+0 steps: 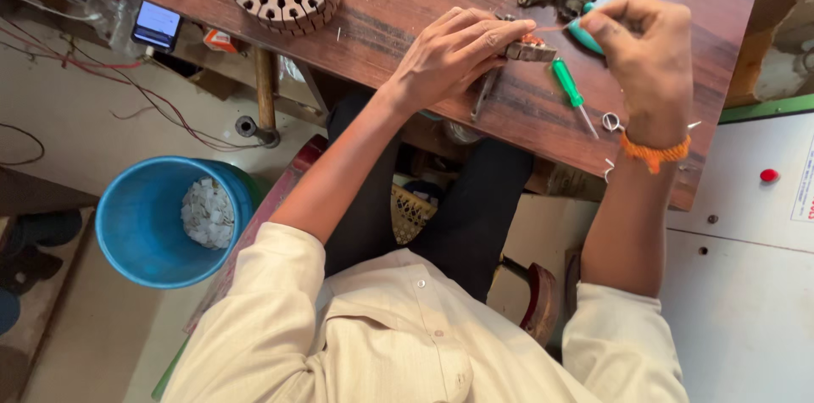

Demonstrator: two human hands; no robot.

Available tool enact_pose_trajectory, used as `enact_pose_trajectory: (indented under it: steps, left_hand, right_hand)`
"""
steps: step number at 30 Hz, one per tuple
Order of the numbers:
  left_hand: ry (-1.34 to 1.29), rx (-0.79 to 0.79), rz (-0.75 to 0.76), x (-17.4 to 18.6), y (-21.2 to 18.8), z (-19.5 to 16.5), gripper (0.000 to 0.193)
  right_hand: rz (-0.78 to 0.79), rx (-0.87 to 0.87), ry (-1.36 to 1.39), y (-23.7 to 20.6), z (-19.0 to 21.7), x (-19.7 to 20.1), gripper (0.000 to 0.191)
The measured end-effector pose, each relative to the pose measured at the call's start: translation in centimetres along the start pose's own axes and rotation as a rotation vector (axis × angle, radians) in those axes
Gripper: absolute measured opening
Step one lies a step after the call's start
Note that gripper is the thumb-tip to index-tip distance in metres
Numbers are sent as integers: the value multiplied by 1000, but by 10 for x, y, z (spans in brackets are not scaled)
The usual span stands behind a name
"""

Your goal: The person winds copper wire around a motor stator core held in a vise. They repeatedly wrap the wire by hand, occasionally using a green-handled tool to press or adjust the coils. The stator remains clamped throughout the clip.

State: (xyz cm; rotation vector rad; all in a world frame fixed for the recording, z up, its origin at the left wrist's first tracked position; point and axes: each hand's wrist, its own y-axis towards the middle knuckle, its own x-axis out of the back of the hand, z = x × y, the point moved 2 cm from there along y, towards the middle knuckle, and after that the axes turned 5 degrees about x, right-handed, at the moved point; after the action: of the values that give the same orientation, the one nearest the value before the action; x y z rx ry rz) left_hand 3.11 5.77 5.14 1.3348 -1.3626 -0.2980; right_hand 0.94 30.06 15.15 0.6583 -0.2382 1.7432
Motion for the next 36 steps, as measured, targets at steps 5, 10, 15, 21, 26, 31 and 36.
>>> enact_pose_trajectory:
  steps: [5, 10, 15, 21, 26, 31, 36]
  left_hand:
    - [2, 53, 85, -5, -2, 9, 69]
    - [-59, 99, 133, -1, 2, 12, 60]
    - [-87, 118, 179, 0, 10, 16, 52]
    - [-161, 158, 284, 1, 11, 13, 51]
    - [102, -222, 93, 8, -11, -2, 36]
    - [115, -144, 22, 7, -35, -7, 24]
    - [-235, 315, 36, -9, -44, -16, 15]
  right_hand:
    - [57, -16, 127, -23, 34, -15, 7]
    - [45, -30, 44, -38, 35, -43, 6]
    - [-15, 100, -100, -54, 21, -68, 5]
    - [-98, 395, -380, -75, 0, -99, 15]
    - [-84, 402, -294, -94, -4, -93, 15]
    - [-48, 371, -353, -98, 17, -73, 9]
    - [-74, 417, -365, -75, 42, -58, 6]
